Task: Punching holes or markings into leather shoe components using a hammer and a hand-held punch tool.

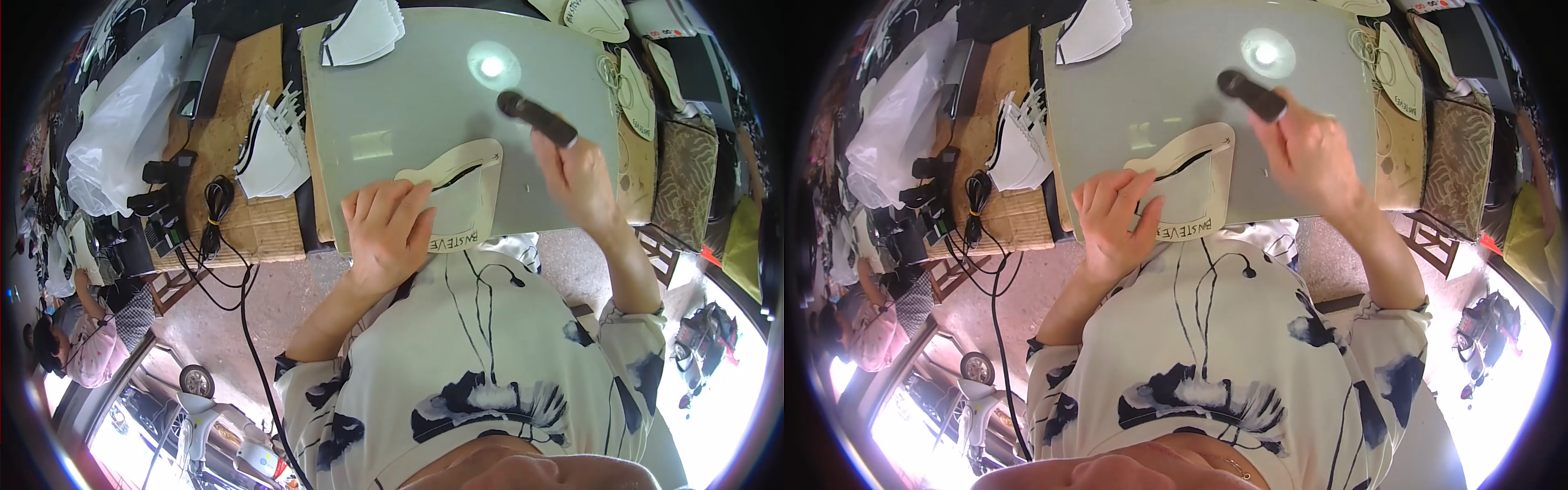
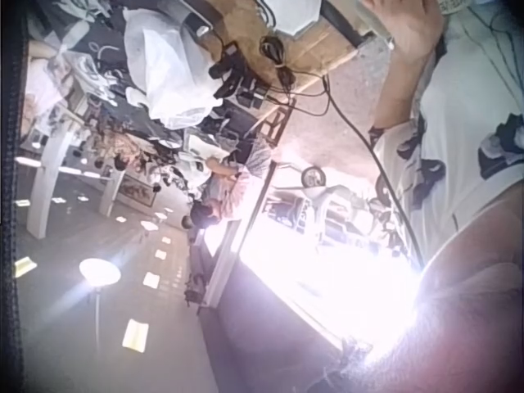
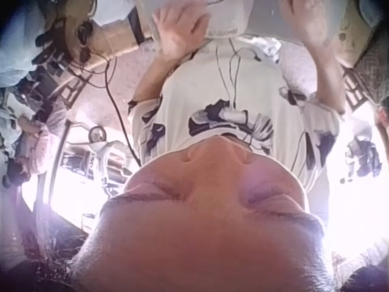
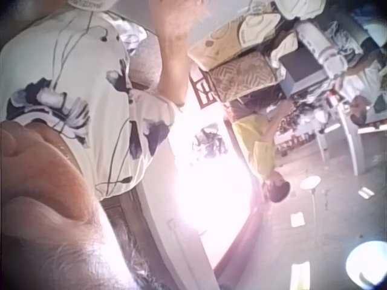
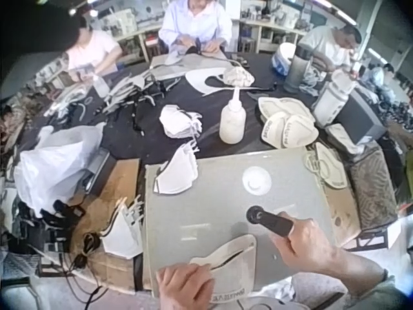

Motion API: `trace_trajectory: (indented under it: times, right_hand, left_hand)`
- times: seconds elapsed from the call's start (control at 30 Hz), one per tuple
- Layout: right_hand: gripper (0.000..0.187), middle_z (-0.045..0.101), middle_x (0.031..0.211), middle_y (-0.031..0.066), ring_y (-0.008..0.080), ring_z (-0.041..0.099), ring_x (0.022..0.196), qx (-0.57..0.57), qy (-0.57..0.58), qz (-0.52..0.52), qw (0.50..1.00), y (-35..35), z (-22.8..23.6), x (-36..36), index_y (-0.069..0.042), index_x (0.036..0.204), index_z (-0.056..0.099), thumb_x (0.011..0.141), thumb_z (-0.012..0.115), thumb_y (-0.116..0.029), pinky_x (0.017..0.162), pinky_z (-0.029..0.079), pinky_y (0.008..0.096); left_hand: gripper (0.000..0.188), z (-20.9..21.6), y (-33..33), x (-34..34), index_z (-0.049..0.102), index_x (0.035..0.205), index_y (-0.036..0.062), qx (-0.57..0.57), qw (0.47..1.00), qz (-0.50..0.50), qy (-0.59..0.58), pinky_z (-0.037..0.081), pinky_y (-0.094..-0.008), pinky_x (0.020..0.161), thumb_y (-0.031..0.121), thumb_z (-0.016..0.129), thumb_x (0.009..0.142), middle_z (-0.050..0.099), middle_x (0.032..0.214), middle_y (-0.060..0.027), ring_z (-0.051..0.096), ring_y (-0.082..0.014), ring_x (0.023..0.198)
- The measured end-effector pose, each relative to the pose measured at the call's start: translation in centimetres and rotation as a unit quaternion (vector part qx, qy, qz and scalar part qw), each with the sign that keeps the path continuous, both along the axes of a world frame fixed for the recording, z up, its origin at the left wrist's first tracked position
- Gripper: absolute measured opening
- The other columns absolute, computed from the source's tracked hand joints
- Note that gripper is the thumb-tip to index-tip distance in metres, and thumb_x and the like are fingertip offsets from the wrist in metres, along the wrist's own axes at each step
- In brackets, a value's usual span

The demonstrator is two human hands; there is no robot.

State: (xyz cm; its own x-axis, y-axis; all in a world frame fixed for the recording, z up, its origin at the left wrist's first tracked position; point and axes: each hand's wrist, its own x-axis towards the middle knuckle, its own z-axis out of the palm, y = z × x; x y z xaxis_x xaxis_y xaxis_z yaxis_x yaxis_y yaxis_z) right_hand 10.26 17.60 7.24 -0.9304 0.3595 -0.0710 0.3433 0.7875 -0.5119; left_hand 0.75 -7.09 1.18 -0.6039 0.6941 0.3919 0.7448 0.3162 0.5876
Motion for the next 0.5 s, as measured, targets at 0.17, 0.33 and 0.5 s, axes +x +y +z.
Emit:
trace_trajectory:
  times: [0.17, 0.33, 0.5]
  right_hand:
    - [0.015, 0.054, 0.061, 0.0164, 0.0380, 0.059, 0.055, -0.087, -0.017, 0.108, 0.990, -3.4, -0.1, 1.5, 0.000, 0.098, 0.055, 0.099, 0.057, -0.015, 0.050, 0.044, 0.0445]
    - [0.018, 0.055, 0.060, 0.0137, 0.0370, 0.060, 0.054, 0.016, -0.110, 0.142, 0.984, -3.4, -1.0, 1.7, -0.003, 0.094, 0.052, 0.099, 0.057, -0.019, 0.049, 0.046, 0.0452]
    - [0.022, 0.059, 0.062, 0.0114, 0.0326, 0.061, 0.051, 0.022, -0.088, 0.154, 0.984, -2.9, 0.5, 0.6, -0.002, 0.087, 0.051, 0.094, 0.062, -0.019, 0.046, 0.049, 0.0411]
  left_hand:
    - [0.034, 0.0, 1.1, -0.6, 0.071, 0.105, 0.0066, -0.021, 0.999, -0.037, 0.031, 0.039, -0.0373, 0.081, 0.006, 0.074, 0.071, 0.063, 0.097, -0.0028, 0.060, -0.0221, 0.091]
    - [0.031, -1.1, 0.8, -0.3, 0.070, 0.103, 0.0030, 0.011, 0.993, -0.063, 0.103, 0.044, -0.0376, 0.078, 0.007, 0.071, 0.073, 0.061, 0.097, -0.0044, 0.060, -0.0229, 0.093]
    - [0.027, -1.1, 0.7, -0.3, 0.069, 0.100, -0.0005, -0.009, 0.988, -0.091, 0.123, 0.047, -0.0372, 0.077, 0.009, 0.069, 0.074, 0.059, 0.099, -0.0060, 0.060, -0.0230, 0.093]
